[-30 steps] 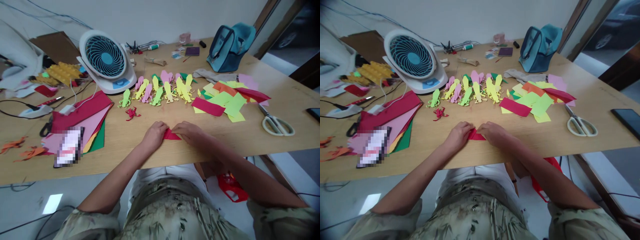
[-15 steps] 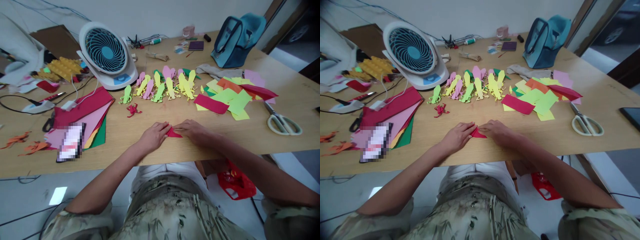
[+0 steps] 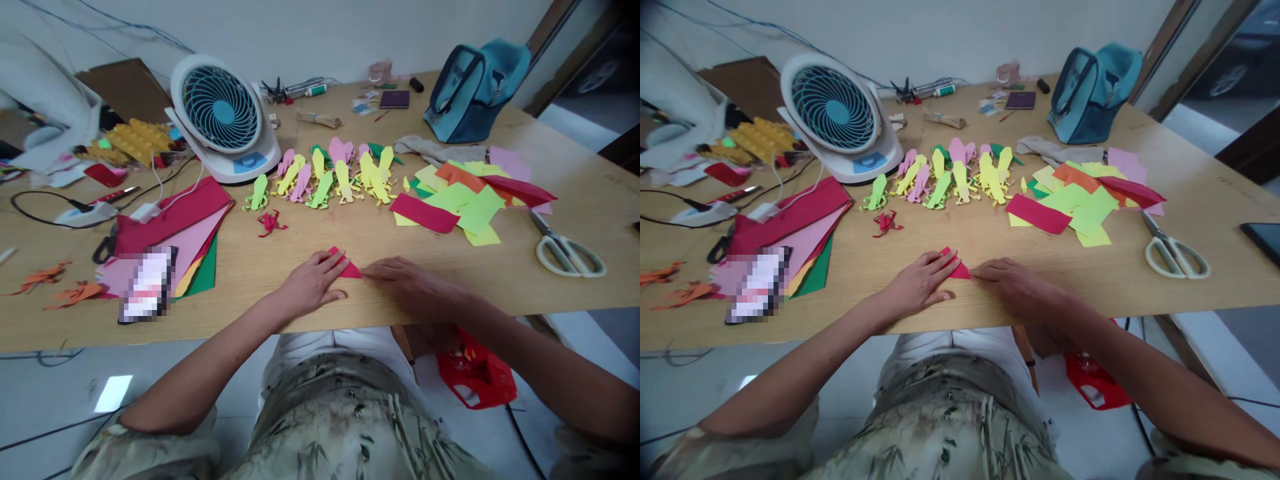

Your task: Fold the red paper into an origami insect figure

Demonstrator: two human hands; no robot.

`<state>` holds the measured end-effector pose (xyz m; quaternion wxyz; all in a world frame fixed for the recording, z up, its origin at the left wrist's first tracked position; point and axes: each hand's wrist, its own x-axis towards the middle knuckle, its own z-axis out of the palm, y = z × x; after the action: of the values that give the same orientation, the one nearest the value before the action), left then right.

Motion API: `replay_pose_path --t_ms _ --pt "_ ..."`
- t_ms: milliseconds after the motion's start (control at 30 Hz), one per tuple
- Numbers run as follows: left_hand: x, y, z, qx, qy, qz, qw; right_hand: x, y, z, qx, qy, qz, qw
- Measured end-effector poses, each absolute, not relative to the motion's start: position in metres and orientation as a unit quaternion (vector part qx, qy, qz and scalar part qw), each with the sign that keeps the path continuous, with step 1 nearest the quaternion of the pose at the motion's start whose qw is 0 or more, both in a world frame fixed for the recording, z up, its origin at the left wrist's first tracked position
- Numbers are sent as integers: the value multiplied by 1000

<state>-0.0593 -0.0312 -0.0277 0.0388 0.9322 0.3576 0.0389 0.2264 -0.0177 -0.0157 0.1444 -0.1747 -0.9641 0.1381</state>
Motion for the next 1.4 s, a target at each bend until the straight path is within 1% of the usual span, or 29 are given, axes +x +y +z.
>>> replay_pose_path --t_ms 167,333,467,567,767,900,1167,1400 --pt "-61 -32 -29 932 355 36 57 228 -22 -11 -189 -959 148 148" --pt "-62 -30 -31 932 351 46 80 220 -18 -9 -251 -930 171 206" --pt "-62 -31 -32 931 349 57 89 200 0 -19 -270 -923 157 226" --pt "-63 -34 -32 930 351 55 92 180 20 -29 -271 -924 157 219" --pt "-63 -40 -36 921 373 70 89 138 55 -41 -291 -893 183 291" --pt "-62 -41 -37 918 378 69 96 117 71 -48 -342 -868 193 303" --pt "-61 -38 -34 915 372 111 113 102 85 -55 -383 -856 177 299" --pt "-65 -48 -34 915 382 76 104 97 81 -47 -387 -887 101 233"
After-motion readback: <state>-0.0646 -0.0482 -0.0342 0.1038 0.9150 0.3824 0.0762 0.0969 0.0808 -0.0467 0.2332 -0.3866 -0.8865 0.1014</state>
